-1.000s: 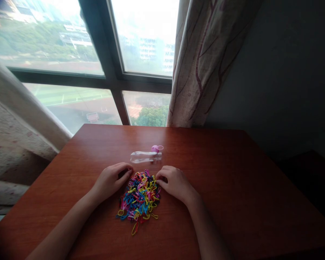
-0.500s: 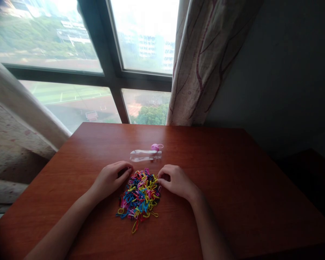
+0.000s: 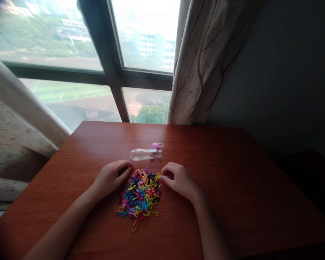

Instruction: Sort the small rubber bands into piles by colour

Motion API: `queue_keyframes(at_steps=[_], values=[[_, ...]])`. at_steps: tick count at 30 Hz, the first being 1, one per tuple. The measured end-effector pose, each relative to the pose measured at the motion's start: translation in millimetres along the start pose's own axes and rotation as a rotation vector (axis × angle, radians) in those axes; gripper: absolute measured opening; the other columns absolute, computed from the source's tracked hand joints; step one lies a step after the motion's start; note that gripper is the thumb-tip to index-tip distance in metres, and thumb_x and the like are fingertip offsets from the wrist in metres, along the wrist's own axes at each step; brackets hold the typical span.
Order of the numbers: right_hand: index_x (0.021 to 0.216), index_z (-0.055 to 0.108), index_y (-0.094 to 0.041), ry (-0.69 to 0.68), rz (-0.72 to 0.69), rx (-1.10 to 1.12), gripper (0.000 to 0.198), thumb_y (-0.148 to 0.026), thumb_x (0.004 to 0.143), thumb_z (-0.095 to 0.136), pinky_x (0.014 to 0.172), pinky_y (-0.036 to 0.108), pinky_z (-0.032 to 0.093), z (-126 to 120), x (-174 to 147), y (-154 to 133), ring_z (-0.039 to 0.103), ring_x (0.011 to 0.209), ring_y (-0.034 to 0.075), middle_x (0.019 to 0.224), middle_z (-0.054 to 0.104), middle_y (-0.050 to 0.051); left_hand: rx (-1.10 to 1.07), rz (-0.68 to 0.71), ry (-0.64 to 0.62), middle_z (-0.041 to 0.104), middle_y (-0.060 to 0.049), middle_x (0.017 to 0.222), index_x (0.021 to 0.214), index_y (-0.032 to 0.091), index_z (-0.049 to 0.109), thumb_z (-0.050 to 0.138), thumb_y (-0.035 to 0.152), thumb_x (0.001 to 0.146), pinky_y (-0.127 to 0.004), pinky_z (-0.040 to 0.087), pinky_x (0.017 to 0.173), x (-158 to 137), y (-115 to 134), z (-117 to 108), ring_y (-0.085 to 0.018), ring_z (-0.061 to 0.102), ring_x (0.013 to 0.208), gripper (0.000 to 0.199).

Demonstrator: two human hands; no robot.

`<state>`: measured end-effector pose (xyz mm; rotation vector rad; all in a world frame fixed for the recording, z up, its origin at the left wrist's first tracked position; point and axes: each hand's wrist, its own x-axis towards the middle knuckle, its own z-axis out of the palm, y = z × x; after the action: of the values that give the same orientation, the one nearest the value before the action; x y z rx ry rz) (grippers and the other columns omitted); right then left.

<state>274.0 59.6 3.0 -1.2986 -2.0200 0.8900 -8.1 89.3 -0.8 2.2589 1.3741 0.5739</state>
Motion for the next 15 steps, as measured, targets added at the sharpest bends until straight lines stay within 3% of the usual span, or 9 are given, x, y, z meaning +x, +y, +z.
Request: queue_keyframes(at_steps=[15], values=[[0.080, 0.066, -0.019, 0.077, 0.021, 0.068, 0.007, -0.013, 0.082, 0.064, 0.060, 0.022, 0.041, 5.8, 1.4, -5.1, 0.056, 0.066, 0.012, 0.077, 0.067, -0.002, 0.007, 0.005, -0.010, 0.072, -0.002, 0.091, 0.090, 0.022, 0.066, 0.050, 0.028, 0.092, -0.026, 0.046, 0.073, 0.7, -1.1, 1.4, -0.018, 0.065, 0.083, 0.017]])
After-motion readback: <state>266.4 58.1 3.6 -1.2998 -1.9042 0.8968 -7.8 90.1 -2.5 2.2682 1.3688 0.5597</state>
